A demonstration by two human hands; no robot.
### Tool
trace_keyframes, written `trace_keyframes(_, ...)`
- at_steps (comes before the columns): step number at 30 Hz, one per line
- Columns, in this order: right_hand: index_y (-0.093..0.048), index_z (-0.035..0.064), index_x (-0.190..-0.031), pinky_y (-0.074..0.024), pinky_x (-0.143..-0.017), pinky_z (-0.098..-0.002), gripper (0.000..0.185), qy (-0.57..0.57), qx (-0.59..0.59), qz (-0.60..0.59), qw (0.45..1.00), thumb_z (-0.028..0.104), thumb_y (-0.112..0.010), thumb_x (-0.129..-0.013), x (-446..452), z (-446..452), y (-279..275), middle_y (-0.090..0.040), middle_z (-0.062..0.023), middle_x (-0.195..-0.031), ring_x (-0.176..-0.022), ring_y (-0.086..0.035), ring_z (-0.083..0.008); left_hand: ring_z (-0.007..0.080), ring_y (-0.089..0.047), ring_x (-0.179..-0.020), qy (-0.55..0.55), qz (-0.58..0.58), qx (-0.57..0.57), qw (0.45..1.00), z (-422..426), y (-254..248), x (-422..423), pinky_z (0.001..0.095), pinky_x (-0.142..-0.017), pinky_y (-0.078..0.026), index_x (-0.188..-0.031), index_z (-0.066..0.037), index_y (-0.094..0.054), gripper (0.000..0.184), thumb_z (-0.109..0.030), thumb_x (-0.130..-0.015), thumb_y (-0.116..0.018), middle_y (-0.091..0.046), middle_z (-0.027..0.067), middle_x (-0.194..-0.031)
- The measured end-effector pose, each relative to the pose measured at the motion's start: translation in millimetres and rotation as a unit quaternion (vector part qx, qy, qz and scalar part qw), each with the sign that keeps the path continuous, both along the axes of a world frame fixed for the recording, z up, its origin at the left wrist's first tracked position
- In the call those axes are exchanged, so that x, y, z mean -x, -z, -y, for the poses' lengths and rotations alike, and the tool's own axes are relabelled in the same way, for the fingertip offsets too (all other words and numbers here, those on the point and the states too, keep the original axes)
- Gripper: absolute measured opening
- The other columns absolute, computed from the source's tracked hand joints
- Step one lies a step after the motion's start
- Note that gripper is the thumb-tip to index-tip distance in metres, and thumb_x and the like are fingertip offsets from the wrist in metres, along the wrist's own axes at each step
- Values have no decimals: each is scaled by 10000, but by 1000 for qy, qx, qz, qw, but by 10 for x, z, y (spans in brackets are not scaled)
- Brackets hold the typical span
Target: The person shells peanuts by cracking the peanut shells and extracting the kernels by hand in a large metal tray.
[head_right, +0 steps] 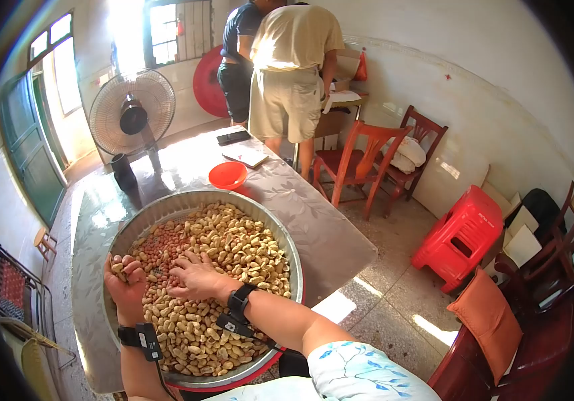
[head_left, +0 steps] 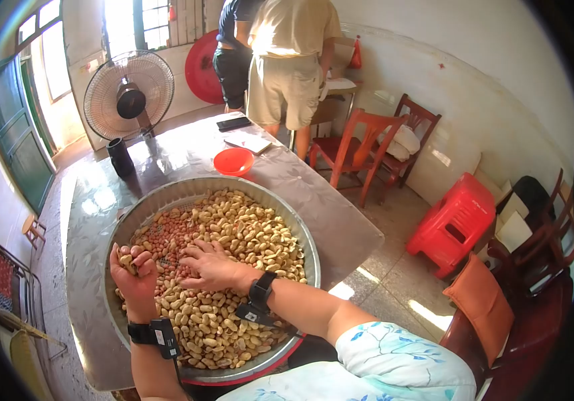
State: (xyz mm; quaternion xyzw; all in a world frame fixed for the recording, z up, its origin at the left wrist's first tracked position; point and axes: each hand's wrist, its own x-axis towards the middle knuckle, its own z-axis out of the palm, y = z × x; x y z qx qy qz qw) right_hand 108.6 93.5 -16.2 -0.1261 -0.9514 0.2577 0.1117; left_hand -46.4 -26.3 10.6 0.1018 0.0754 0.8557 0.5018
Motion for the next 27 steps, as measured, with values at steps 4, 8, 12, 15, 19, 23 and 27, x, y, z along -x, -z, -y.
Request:
trace_keyframes(4, -414, 83, -1237, -49, -1022, -529, 649, -38, -41, 77, 995, 523, -484, -765, -10, -79, -17, -244, -137, -1367, -1297, -83, -323, 113, -404, -554, 2, -52, -59, 997, 320, -283, 104, 212, -397, -291, -702, -85, -492, 281, -289, -885, -429, -443, 22, -706)
trace_keyframes(8, -485, 112, -1175, -86, -1004, -553, 605, -47, -80, 32, 995, 550, -480, -758, 4, -132, 84, -365, -124, -1300, -1265, -191, -330, 132, -420, -569, -112, -159, -38, 980, 1019, -397, 509, 216, -379, -291, -712, -83, -523, 292, -309, -875, -434, -468, 45, -673)
trace_keyframes(12, -607, 166, -962, -339, -920, -388, 287, -136, -75, -51, 986, 332, -613, -728, 75, -199, 184, -539, -88, -1054, -1060, -434, -289, 120, -399, -552, -214, -188, 10, 959, 2079, -397, 995, 218, -399, -266, -671, -125, -499, 231, -279, -844, -496, -458, 34, -661)
trace_keyframes(15, -569, 161, -1070, -307, -951, -370, 358, -76, 50, -60, 994, 332, -598, -757, 149, -291, 371, -508, -126, -1144, -1131, -400, -289, 127, -387, -542, -268, -137, 60, 952, 2857, -321, 1100, 228, -425, -263, -686, -103, -492, 206, -260, -811, -537, -448, 26, -634)
trace_keyframes(19, -500, 125, -1169, -219, -1015, -382, 432, -84, -80, 24, 993, 355, -536, -806, 99, -214, 146, -388, -132, -1287, -1236, -281, -287, 143, -459, -569, -445, -18, 276, 852, 3454, 211, 1032, 207, -437, -341, -711, -103, -497, 210, -288, -805, -532, -476, 32, -642)
trace_keyframes(23, -503, 101, -1163, -210, -1021, -371, 423, -52, -28, 37, 998, 298, -572, -796, 86, -122, 89, -382, -127, -1293, -1248, -261, -287, 146, -462, -542, -488, 111, 370, 783, 3748, 1067, 1040, 214, -414, -343, -713, -118, -499, 176, -265, -809, -482, -492, 35, -623)
trace_keyframes(27, -506, 93, -1158, -214, -1020, -372, 416, -26, -21, 34, 999, 282, -577, -794, 130, -138, 124, -390, -131, -1287, -1248, -264, -289, 164, -465, -508, -379, -25, 367, 850, 4305, 2326, 1399, 286, -433, -398, -705, -121, -519, 262, -320, -827, -400, -499, 12, -599)
